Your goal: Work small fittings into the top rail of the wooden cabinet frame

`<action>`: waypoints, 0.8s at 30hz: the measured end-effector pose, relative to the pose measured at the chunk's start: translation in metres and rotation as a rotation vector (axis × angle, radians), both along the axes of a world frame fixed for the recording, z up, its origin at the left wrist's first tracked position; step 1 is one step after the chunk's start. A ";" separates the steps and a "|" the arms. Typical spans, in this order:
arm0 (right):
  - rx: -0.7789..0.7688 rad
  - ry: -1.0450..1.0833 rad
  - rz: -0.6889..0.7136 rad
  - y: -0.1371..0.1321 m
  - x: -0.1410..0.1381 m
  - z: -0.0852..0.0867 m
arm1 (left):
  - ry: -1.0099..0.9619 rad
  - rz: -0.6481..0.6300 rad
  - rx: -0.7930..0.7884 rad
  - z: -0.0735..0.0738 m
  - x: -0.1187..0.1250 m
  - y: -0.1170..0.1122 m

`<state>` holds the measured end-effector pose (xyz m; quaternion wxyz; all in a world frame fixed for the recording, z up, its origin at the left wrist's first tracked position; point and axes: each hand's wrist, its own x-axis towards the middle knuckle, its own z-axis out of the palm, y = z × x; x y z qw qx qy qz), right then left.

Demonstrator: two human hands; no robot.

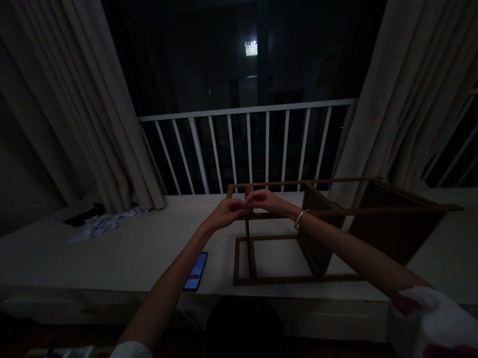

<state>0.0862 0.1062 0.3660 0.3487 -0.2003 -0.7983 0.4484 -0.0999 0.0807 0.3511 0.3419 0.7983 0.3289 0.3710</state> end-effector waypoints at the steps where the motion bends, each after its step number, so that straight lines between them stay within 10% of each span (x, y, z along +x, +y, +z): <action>1: -0.005 -0.007 0.016 -0.001 0.000 0.001 | -0.001 0.000 -0.004 0.000 0.000 0.001; 24: -0.172 -0.166 0.201 0.000 0.005 -0.001 | 0.004 0.015 -0.092 0.001 -0.006 0.004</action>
